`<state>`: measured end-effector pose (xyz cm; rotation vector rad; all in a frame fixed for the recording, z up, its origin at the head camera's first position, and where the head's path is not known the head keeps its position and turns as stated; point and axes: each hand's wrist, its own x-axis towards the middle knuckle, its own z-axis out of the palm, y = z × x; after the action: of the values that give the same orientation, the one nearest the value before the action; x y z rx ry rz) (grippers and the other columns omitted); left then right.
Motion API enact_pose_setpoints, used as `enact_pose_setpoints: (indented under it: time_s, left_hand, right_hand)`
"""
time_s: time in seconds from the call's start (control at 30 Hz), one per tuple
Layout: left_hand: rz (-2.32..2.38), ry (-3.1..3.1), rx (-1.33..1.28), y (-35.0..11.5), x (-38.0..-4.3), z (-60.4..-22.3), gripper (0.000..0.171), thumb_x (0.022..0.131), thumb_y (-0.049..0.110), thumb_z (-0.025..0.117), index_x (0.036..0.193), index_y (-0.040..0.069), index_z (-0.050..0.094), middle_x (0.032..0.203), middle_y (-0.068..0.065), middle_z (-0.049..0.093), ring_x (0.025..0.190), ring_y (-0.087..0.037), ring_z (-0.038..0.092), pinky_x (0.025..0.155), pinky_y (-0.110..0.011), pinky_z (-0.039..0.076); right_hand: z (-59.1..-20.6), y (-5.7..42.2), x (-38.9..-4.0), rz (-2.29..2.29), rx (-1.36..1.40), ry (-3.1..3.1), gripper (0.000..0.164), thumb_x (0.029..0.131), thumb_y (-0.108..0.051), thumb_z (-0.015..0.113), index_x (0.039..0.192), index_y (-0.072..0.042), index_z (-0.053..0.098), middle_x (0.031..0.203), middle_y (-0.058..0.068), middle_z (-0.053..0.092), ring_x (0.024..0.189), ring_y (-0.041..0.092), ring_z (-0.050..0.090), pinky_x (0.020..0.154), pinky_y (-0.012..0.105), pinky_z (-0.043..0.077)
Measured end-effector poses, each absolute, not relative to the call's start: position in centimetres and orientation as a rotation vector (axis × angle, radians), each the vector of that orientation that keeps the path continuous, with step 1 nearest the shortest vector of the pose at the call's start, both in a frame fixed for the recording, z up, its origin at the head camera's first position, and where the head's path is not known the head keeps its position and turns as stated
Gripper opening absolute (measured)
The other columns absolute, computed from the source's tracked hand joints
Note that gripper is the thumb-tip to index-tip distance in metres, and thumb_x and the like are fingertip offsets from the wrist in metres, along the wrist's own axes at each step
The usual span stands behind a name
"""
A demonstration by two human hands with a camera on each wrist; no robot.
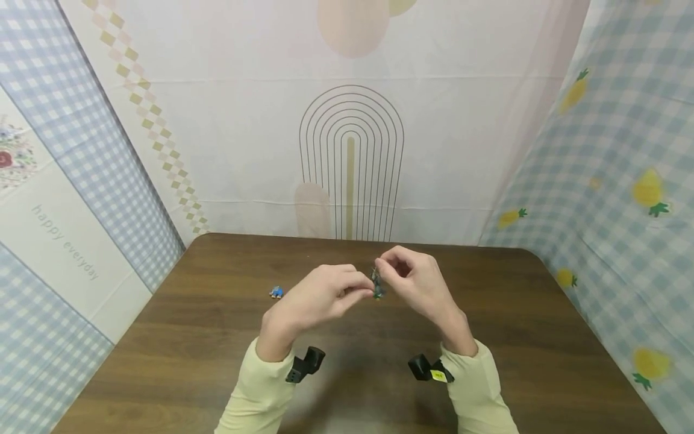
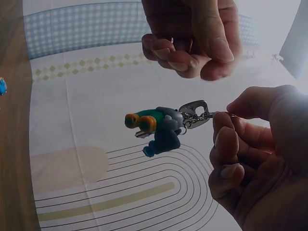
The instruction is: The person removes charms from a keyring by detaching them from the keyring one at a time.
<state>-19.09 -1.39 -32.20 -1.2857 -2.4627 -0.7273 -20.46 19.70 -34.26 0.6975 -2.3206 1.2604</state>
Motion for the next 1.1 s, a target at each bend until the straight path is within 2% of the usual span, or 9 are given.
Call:
enact_pose_setpoints:
  time_s: [0.23,0.43,0.57,0.77,0.93,1.1]
  left_hand:
    - [-0.651,-2.503,-1.249,-1.0,-18.7,-32.4,0.019,0.097,0.024,0.063,0.111,0.016,0.071,0.086,0.008,0.066,0.073,-0.003,0.056,0.071,-0.014,0.045]
    - [-0.695,-2.521,-1.203,-1.3,-18.5,-32.4,0.015,0.097,0.023,0.063,0.108,0.016,0.068,0.078,0.01,0.059,0.068,-0.004,0.05,0.065,-0.015,0.04]
    - [-0.665,-2.542,-1.161,-1.3,-18.4,-32.3,0.017,0.097,0.024,0.063,0.11,0.016,0.068,0.079,0.01,0.06,0.067,-0.004,0.05,0.063,-0.015,0.04]
    - [-0.598,-2.561,-1.088,-0.9,-18.1,-32.5,0.022,0.096,0.027,0.063,0.116,0.017,0.066,0.089,0.01,0.066,0.074,-0.004,0.056,0.066,-0.019,0.047]
    - [-0.562,-2.489,-1.012,-0.3,-17.9,-33.0,0.021,0.096,0.03,0.064,0.111,0.017,0.066,0.095,0.007,0.067,0.085,-0.008,0.062,0.072,-0.025,0.053]
    - [-0.544,-2.351,-0.93,0.5,-17.9,-33.6,0.019,0.093,0.03,0.068,0.105,0.015,0.068,0.092,0.004,0.064,0.085,-0.012,0.06,0.071,-0.025,0.054]
  right_hand:
    - [-34.0,19.5,-19.7,1.271,0.682,-2.3,0.005,0.091,-0.009,0.069,0.088,-0.014,0.07,0.064,-0.001,0.057,0.051,0.006,0.05,0.046,0.023,0.042]
    - [-33.9,19.3,-19.2,1.285,0.677,-2.289,0.007,0.091,-0.007,0.068,0.089,-0.013,0.069,0.065,-0.002,0.057,0.051,0.007,0.05,0.046,0.023,0.043]
    - [-33.8,19.2,-18.8,1.292,0.677,-2.287,0.007,0.091,-0.006,0.068,0.088,-0.012,0.069,0.065,0.001,0.057,0.051,0.007,0.049,0.046,0.023,0.043]
    - [-33.7,19.0,-18.3,1.287,0.688,-2.298,0.008,0.091,-0.006,0.067,0.088,-0.012,0.068,0.066,0.002,0.058,0.051,0.006,0.05,0.046,0.023,0.044]
    - [-33.7,18.9,-18.0,1.304,0.7,-2.291,0.008,0.092,-0.004,0.066,0.087,-0.011,0.068,0.067,-0.001,0.06,0.052,0.006,0.052,0.047,0.024,0.046]
    - [-33.4,18.8,-17.7,1.343,0.697,-2.266,0.009,0.091,-0.002,0.066,0.086,-0.009,0.068,0.064,0.001,0.057,0.05,0.006,0.051,0.046,0.023,0.044]
